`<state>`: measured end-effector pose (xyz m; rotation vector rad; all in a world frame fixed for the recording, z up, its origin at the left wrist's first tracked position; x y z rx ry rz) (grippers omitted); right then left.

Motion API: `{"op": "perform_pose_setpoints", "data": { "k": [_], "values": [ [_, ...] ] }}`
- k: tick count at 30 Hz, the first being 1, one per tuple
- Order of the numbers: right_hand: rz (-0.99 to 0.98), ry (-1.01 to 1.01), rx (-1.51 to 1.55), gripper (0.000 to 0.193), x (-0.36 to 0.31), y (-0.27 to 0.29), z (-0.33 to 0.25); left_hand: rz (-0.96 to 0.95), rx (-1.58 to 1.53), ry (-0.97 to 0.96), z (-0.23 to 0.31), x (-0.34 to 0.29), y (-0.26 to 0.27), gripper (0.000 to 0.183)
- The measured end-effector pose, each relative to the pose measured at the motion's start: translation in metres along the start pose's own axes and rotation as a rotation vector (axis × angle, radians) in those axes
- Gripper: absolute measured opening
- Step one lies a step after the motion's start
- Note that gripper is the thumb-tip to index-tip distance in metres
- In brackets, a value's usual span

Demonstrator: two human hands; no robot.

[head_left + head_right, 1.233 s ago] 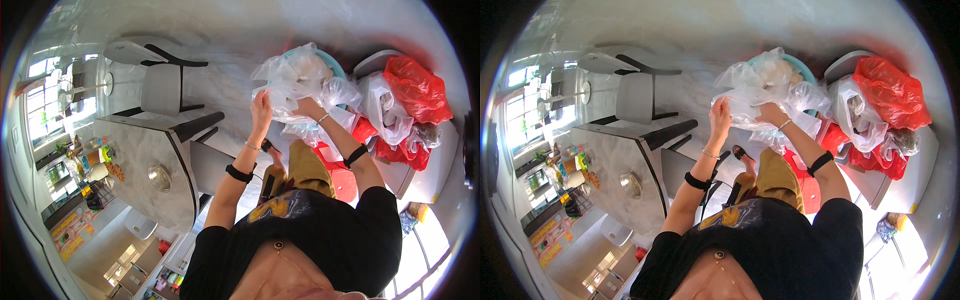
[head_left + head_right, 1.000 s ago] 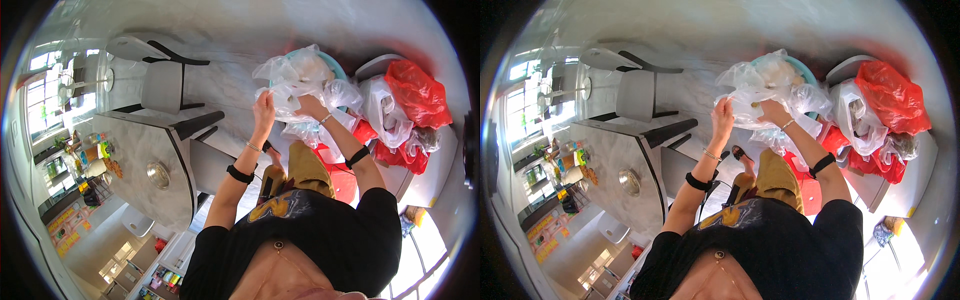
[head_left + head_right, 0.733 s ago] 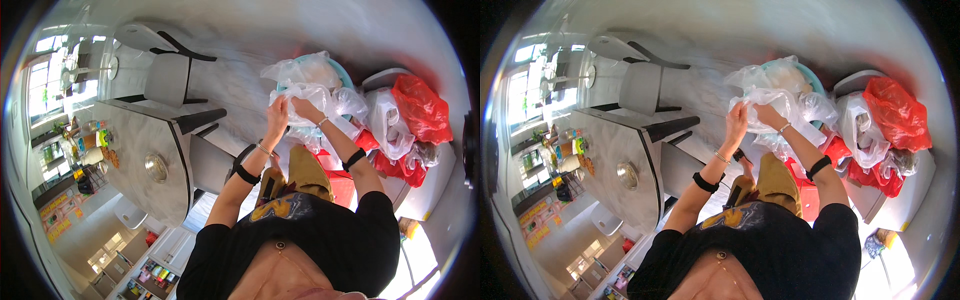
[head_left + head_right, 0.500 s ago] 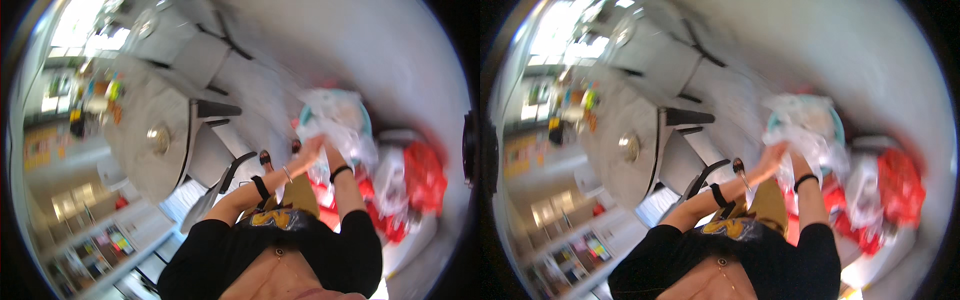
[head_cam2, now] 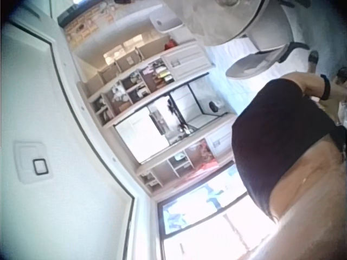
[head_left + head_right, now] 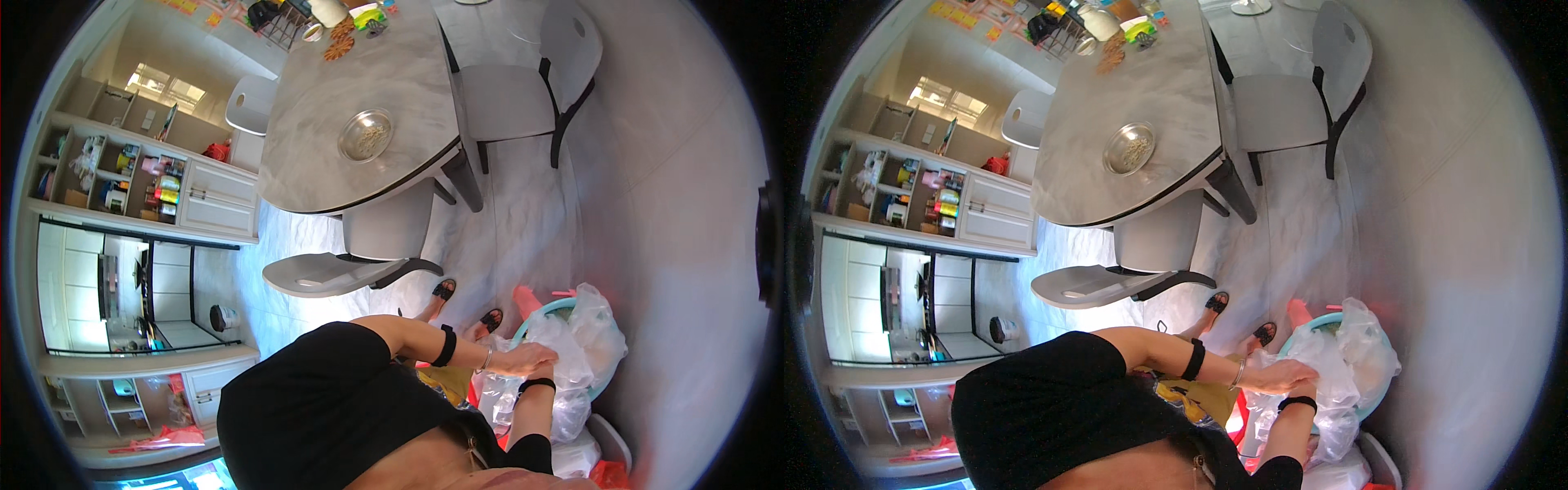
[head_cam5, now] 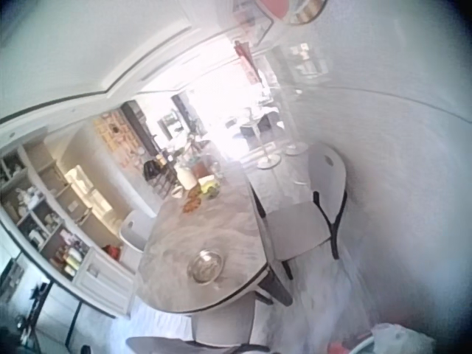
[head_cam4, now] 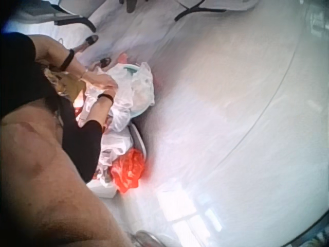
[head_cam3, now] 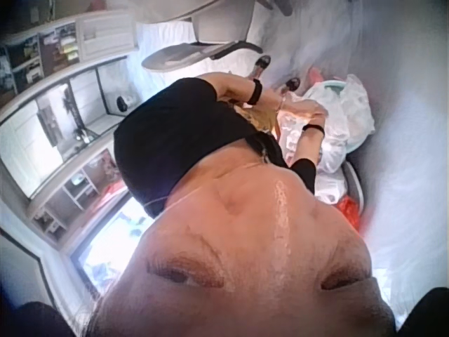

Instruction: The person moves from a balcony area into a dining room and sorts items from plastic bags into a metal bowl on a table. They repeatedly open bags, remove small items, and place them into the bowl.

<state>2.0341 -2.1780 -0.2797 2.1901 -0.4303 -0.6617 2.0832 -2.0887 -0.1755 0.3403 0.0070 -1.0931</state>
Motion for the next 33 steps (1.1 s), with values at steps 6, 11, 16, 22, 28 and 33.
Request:
{"op": "perform_pose_setpoints", "data": {
  "k": [6,11,16,22,28,33],
  "values": [
    [-0.013,0.005,-0.013,0.016,0.002,-0.002,0.002,0.148,-0.012,-0.035,-0.01,0.001,0.016,0.018],
    [-0.015,0.006,-0.017,0.015,0.002,-0.002,0.005,0.116,-0.017,-0.024,-0.014,-0.001,0.005,0.021],
    [-0.027,0.01,-0.021,0.014,0.001,-0.004,0.008,0.159,-0.012,-0.01,-0.019,0.001,0.0,0.02],
    [-0.039,0.018,-0.023,0.014,0.003,-0.001,0.007,0.147,-0.112,-0.027,-0.021,0.017,0.006,0.02],
    [-0.051,0.017,-0.035,0.013,0.001,0.001,0.009,0.113,-0.119,0.025,-0.018,0.024,0.005,0.02],
    [-0.069,0.021,-0.052,0.013,0.005,0.004,0.011,0.165,-0.113,0.033,-0.019,0.027,0.011,0.021]
  ]
}}
Point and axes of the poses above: each hand's wrist, its own x-axis towards the middle knuckle, its own y-axis out of the back of the hand, z = x × y, the point moved 9 cm from there along x, towards the middle knuckle, and after that the axes turned 2 degrees about z, right-handed, at the moved point
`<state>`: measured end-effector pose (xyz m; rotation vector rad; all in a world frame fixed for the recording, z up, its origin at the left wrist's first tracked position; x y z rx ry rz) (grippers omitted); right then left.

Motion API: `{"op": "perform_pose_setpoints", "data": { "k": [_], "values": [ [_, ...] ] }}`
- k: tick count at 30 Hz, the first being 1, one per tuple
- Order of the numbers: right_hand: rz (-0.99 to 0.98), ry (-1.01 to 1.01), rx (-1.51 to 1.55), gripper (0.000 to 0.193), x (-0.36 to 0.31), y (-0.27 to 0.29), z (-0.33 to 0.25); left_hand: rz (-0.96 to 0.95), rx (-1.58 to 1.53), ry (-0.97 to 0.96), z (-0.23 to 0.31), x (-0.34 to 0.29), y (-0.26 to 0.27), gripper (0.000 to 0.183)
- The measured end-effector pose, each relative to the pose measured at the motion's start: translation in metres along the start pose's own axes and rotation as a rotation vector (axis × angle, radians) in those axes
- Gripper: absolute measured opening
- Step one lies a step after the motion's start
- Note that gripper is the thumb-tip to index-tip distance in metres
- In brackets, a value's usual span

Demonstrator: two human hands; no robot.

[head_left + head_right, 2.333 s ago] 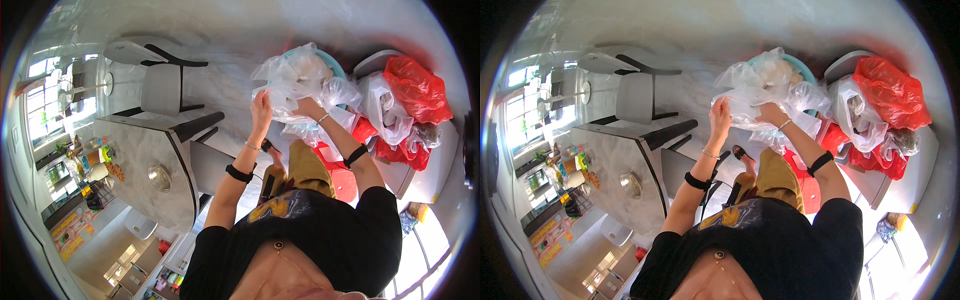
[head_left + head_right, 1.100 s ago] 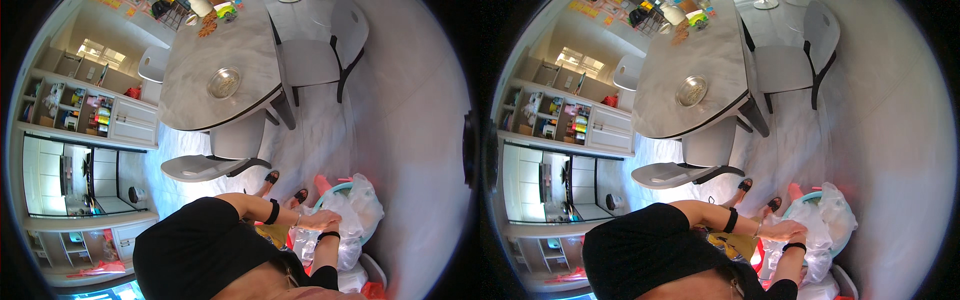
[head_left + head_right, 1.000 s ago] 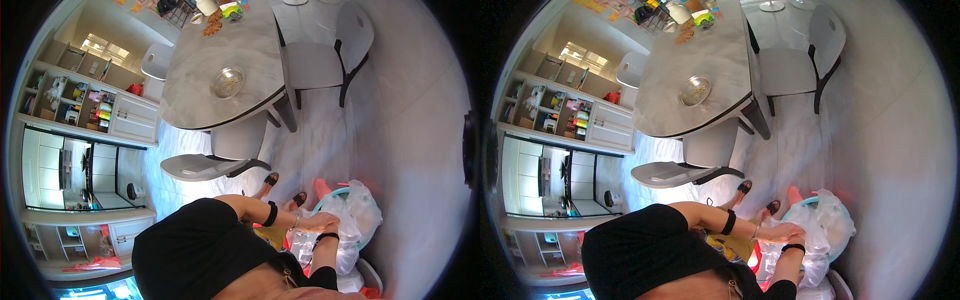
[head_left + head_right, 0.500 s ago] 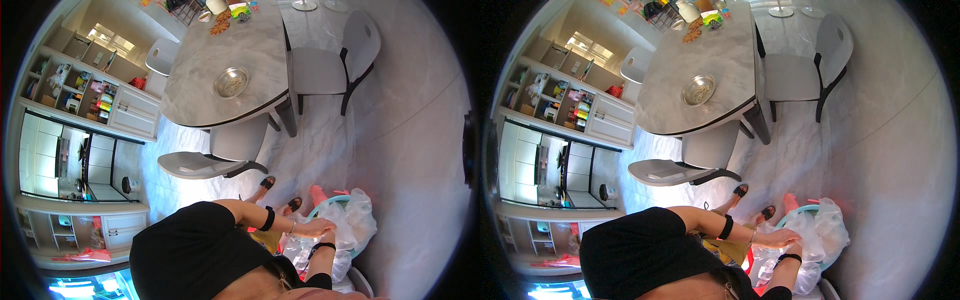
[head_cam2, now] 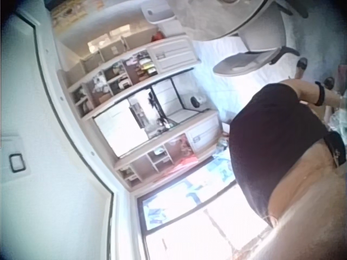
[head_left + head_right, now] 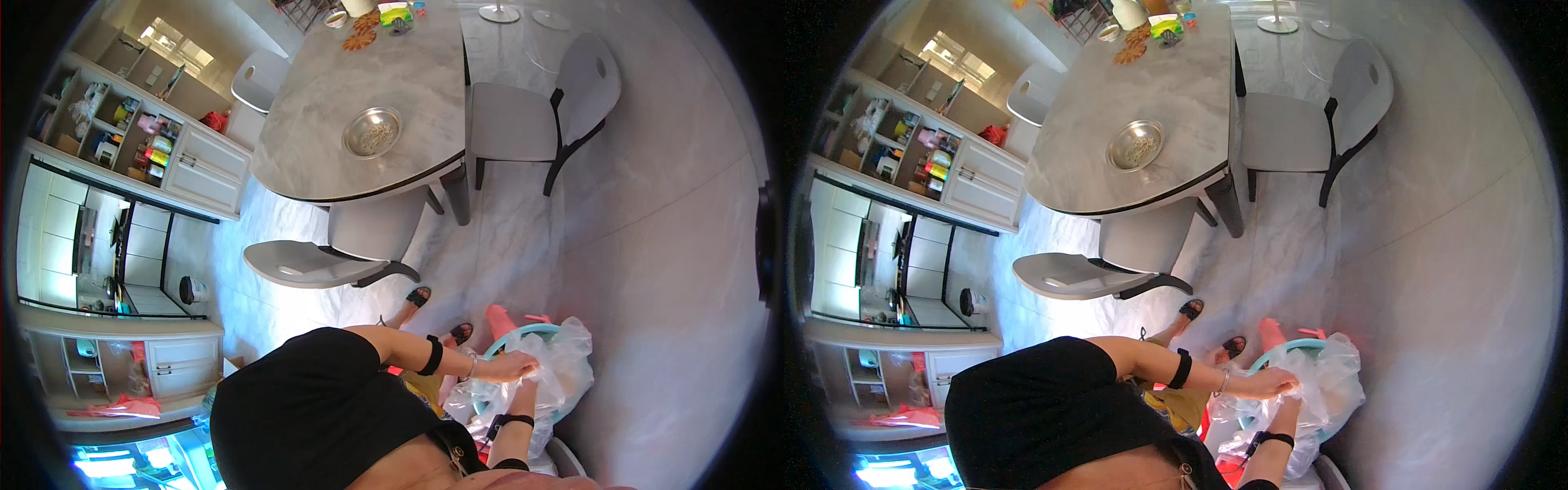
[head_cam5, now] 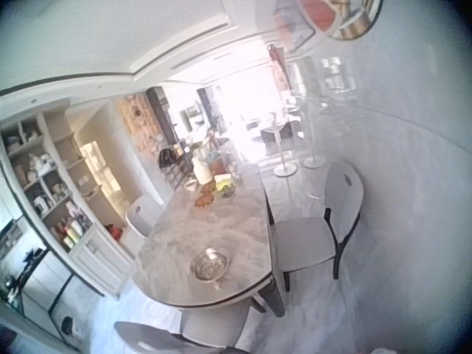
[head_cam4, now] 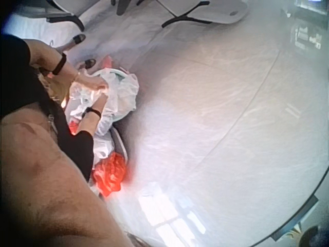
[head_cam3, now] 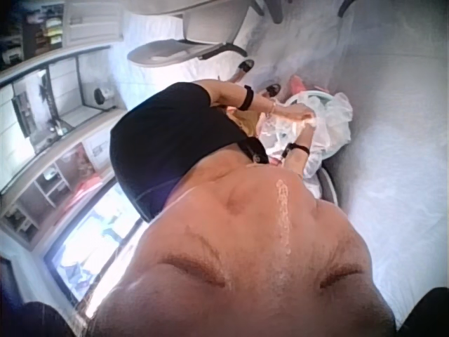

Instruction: The person moves from a balcony area into a dining room and sorts items from plastic bags into a metal bowl on a table. They repeatedly open bags, remove small items, and place them into the bowl.

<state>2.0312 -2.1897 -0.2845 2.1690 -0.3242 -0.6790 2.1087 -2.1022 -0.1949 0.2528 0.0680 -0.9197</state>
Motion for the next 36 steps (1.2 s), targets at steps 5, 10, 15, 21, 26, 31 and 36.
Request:
{"op": "perform_pose_setpoints", "data": {
  "k": [5,10,15,21,26,31,36],
  "values": [
    [-0.023,0.001,-0.026,0.012,0.0,0.004,0.001,0.105,-0.031,0.048,0.009,0.012,0.02,0.022],
    [-0.045,-0.007,-0.046,0.012,-0.006,0.009,0.001,-0.38,-0.325,0.15,0.037,0.009,-0.007,0.025],
    [-0.069,-0.011,-0.065,0.011,-0.016,0.016,0.002,-0.218,-0.58,-0.243,0.033,0.008,0.063,0.025],
    [-0.117,-0.034,-0.1,0.011,-0.018,0.019,0.003,0.558,-1.063,0.682,-0.137,-0.014,0.094,0.01],
    [-0.154,-0.047,-0.123,0.011,-0.01,0.017,0.004,0.24,-0.914,0.847,-0.115,-0.037,0.032,0.035],
    [-0.195,-0.003,-0.166,0.01,0.003,0.015,0.002,-0.033,-0.721,0.565,-0.045,-0.042,0.01,0.074],
    [-0.242,0.065,-0.206,0.01,0.008,0.014,0.004,-0.253,0.082,-0.113,0.045,-0.049,-0.009,0.102]
  ]
}}
Point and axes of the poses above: each hand's wrist, its own x-axis towards the middle knuckle, its own y-axis out of the back of the hand, z = x × y, the point moved 9 cm from there along x, towards the middle knuckle, and after that the axes turned 2 degrees about z, right-handed, at the moved point
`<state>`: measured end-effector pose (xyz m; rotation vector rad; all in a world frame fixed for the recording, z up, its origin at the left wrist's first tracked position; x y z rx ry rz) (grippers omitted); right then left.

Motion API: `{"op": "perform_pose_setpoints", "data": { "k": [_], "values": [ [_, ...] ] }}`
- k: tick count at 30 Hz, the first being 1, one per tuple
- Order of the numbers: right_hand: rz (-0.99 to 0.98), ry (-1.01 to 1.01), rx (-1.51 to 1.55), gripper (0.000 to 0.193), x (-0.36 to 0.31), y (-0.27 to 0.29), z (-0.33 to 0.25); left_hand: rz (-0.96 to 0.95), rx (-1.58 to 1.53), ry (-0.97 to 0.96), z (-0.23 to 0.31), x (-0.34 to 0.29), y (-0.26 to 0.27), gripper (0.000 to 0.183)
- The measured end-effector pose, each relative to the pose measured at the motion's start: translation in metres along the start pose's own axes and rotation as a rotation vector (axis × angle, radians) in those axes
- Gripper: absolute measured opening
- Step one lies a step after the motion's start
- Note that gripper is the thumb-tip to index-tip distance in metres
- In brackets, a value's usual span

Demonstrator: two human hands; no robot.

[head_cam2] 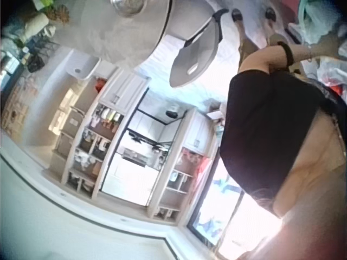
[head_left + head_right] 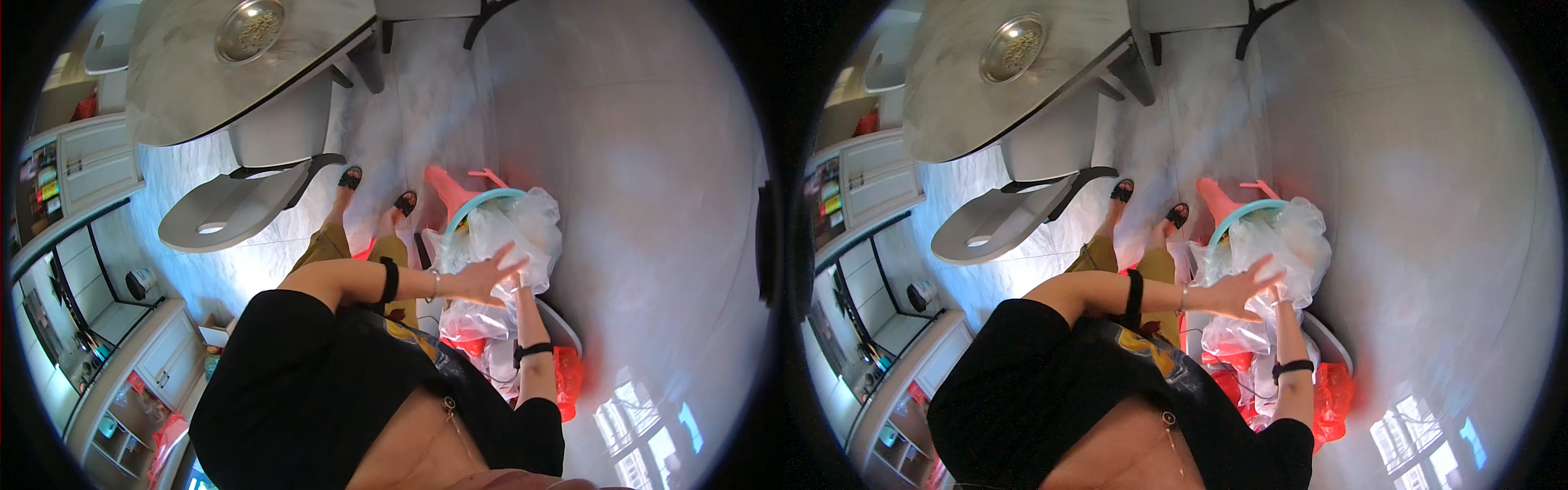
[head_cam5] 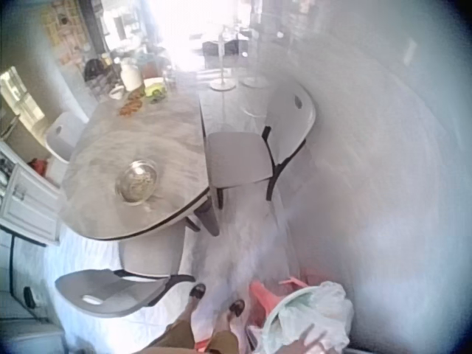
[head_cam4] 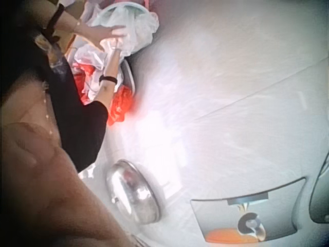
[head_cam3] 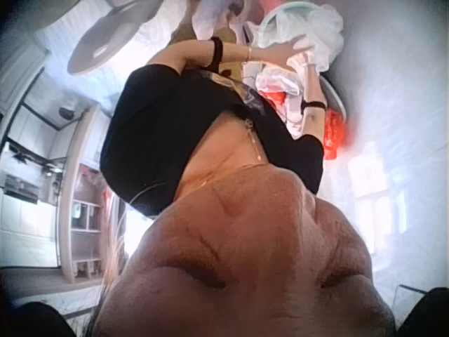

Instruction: The person moves from a balcony area into a dining room and sorts items from plastic bags into a metal bowl on a table. They repeatedly open bags, remove small items, and place them into the bowl.

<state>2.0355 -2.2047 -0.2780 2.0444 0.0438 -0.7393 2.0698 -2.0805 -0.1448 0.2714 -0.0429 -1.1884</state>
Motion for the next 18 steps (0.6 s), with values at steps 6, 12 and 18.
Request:
{"op": "perform_pose_setpoints", "data": {
  "k": [6,12,18],
  "values": [
    [-0.102,0.096,0.234,0.01,-0.027,0.018,-0.018,0.165,-0.155,0.161,-0.029,0.01,0.022,0.067],
    [-0.463,-0.787,1.324,0.026,-0.083,0.053,-0.078,0.285,-0.087,0.154,-0.055,0.003,0.067,0.071],
    [-0.596,-0.447,1.664,0.026,-0.009,0.103,-0.284,0.385,-0.096,0.204,-0.082,-0.029,0.091,0.058]
  ]
}}
Point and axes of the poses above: each hand's wrist, its own x-axis towards the middle knuckle, its own y-axis out of the back of the hand, z = x × y, the point moved 9 cm from there along x, towards the middle knuckle, and after that the axes turned 2 degrees about z, right-handed, at the moved point
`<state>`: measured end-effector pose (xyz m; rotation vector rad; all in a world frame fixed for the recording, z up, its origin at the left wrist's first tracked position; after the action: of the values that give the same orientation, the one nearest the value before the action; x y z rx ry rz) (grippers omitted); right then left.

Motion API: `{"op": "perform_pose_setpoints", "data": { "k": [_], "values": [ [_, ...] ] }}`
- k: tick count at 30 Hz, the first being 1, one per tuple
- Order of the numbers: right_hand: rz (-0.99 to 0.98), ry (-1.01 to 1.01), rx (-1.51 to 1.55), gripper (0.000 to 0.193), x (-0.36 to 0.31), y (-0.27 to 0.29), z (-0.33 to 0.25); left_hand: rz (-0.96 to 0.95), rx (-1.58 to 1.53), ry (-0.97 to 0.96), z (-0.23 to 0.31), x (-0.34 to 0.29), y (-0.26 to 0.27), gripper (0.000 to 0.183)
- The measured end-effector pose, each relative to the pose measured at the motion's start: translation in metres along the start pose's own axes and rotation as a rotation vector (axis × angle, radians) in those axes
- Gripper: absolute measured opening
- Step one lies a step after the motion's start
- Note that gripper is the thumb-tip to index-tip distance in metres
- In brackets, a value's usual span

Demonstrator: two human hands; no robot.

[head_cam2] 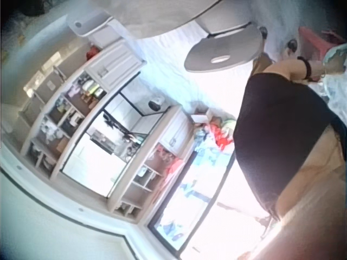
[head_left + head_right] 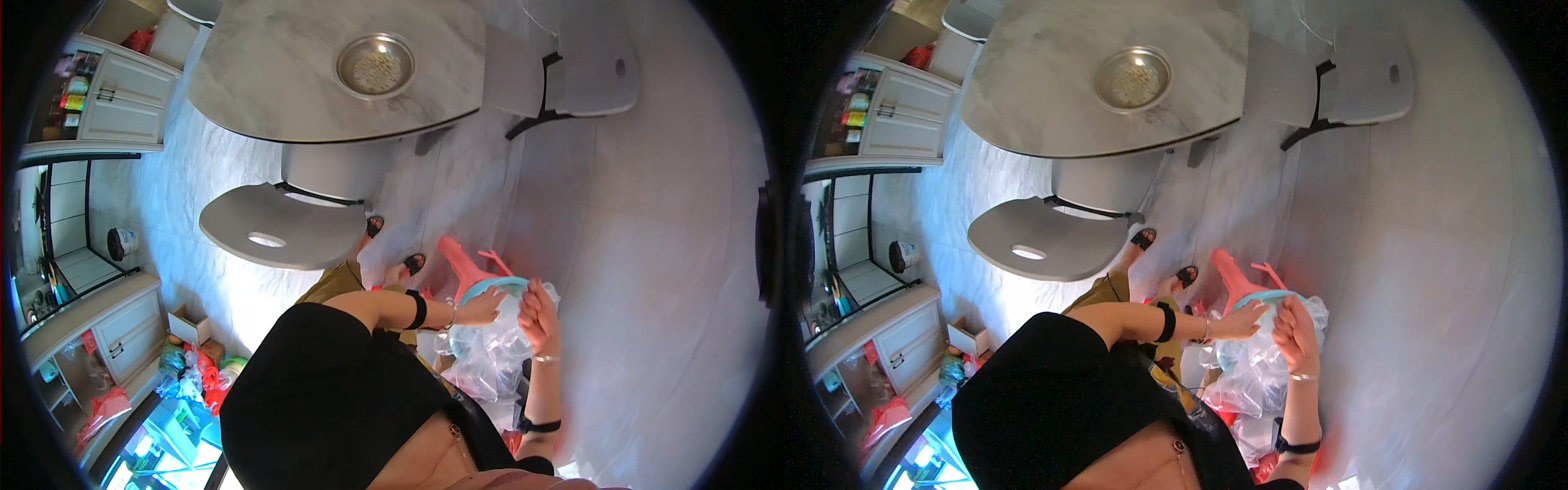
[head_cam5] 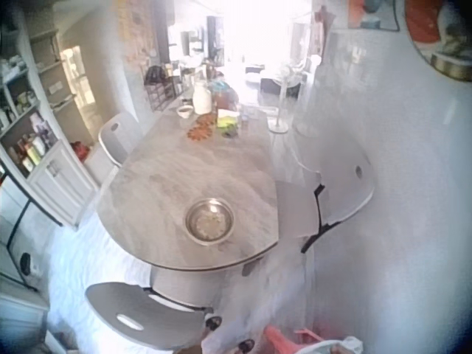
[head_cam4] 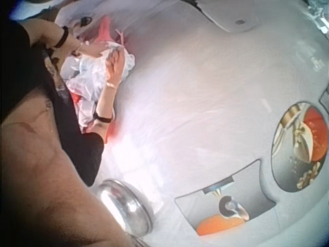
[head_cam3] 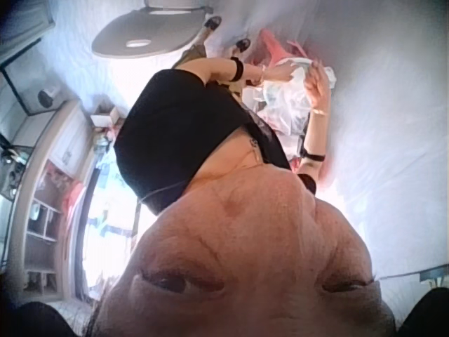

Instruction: The person moves from a balcony area into a dining room and sorts items from plastic bags into a metal bowl on a table. They repeatedly open bags, remove small items, and place them into the bowl.

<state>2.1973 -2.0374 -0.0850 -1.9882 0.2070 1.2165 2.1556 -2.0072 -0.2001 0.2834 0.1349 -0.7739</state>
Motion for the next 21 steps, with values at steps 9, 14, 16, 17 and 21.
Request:
{"op": "perform_pose_setpoints", "data": {
  "k": [9,14,16,17,21],
  "values": [
    [-0.372,0.032,-0.006,0.013,0.245,-0.296,-0.03,-0.276,-0.014,0.063,-0.008,-0.027,0.05,0.028],
    [-0.099,0.273,-0.25,0.017,0.347,-0.357,-0.045,-0.145,-0.082,-0.084,-0.016,-0.013,0.077,0.023],
    [-0.094,0.339,-0.403,0.019,0.377,-0.374,-0.047,-0.074,-0.186,-0.074,-0.035,-0.001,0.076,0.022],
    [-0.089,0.37,-0.481,0.021,0.391,-0.378,-0.048,-0.048,-0.23,-0.06,-0.047,0.006,0.076,0.02],
    [-0.027,0.845,-1.619,0.026,0.415,-0.398,-0.077,0.15,-0.122,-0.185,-0.071,0.02,0.087,0.018]
  ]
}}
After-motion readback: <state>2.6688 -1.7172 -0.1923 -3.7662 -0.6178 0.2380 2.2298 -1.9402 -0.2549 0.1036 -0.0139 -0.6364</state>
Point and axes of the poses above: each hand's wrist, its own x-axis towards the middle knuckle, its own y-axis out of the back of the hand, z = x × y, the point moved 9 cm from there along x, towards the middle knuckle, and after that the axes turned 2 degrees about z, right-handed, at the moved point
